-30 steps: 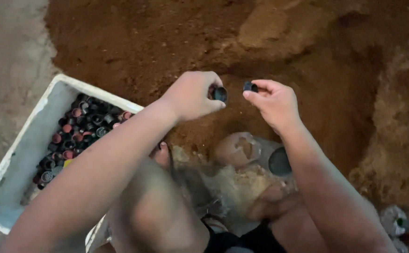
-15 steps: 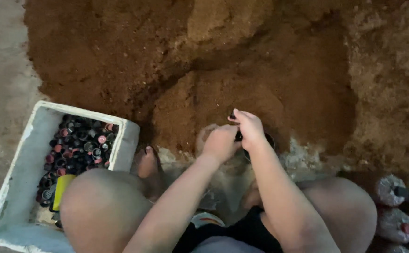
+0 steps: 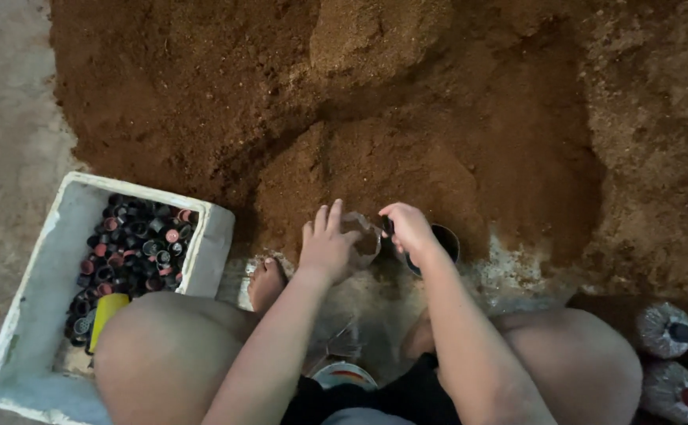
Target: The person sits on the floor and fills plastic bottles with soil using a cylindrical metal container as a funnel. They place the filled bottles on the floor next to a pile of soil.
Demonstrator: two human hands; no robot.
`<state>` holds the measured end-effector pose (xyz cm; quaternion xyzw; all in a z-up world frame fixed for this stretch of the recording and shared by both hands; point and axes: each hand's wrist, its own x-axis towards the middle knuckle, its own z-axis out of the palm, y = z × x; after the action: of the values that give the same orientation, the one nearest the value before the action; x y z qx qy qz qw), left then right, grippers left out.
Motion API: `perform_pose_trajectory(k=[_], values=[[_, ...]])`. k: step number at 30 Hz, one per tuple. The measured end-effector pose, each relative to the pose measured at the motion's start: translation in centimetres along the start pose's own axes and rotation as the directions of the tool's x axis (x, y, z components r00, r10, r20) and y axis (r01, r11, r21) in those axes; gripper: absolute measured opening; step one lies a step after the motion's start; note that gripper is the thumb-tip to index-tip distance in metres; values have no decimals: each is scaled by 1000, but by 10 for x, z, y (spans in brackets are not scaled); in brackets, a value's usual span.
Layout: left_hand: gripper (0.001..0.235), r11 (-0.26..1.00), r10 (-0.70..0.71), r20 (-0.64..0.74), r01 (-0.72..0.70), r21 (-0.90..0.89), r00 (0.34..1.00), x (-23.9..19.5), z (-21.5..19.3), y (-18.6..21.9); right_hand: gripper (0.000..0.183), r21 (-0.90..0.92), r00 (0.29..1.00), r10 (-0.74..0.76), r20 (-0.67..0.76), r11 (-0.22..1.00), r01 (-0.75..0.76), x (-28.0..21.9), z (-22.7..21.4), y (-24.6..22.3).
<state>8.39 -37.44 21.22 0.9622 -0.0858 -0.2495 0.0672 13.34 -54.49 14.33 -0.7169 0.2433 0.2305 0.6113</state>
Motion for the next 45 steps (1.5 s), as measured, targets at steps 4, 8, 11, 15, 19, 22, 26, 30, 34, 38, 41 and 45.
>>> perform_pose_trajectory(k=[4,8,11,15,19,22,26,30,34,38,41,45], values=[[19,994,87,41,-84,-71,995,38,23,-12,34,-314,997,-32,76,948,54,8,1,16],[25,976,190,10,-188,-109,982,53,40,-14,34,-339,997,-14,72,940,38,15,14,40],[24,954,290,-113,-296,-37,950,93,94,-28,39,-308,996,36,79,951,-10,46,25,80],[17,932,250,-160,-282,-226,955,90,100,-32,57,-147,995,92,39,985,-86,15,38,70],[17,931,221,-139,-251,-264,965,98,108,-47,54,-210,999,22,35,978,-14,11,23,60],[11,924,244,-176,-284,-257,954,100,114,-53,41,-306,999,-30,34,951,39,8,11,48],[6,886,190,-171,-243,-395,967,90,106,-56,63,-658,966,72,246,745,112,-39,14,2],[9,877,149,-165,-207,-434,975,82,92,-53,67,-758,966,53,254,631,165,-52,33,-5],[11,867,96,-133,-149,-476,986,81,92,-47,51,-707,979,-64,192,683,183,-22,39,37],[14,882,85,-177,-157,-445,980,79,89,-38,36,-661,977,-138,165,720,213,-26,42,35],[14,866,86,-171,-159,-474,981,74,86,-33,49,-638,972,-140,186,735,228,-27,44,32],[11,855,129,-234,-227,-467,964,78,93,-32,20,-699,945,-286,161,643,313,-9,47,55]])
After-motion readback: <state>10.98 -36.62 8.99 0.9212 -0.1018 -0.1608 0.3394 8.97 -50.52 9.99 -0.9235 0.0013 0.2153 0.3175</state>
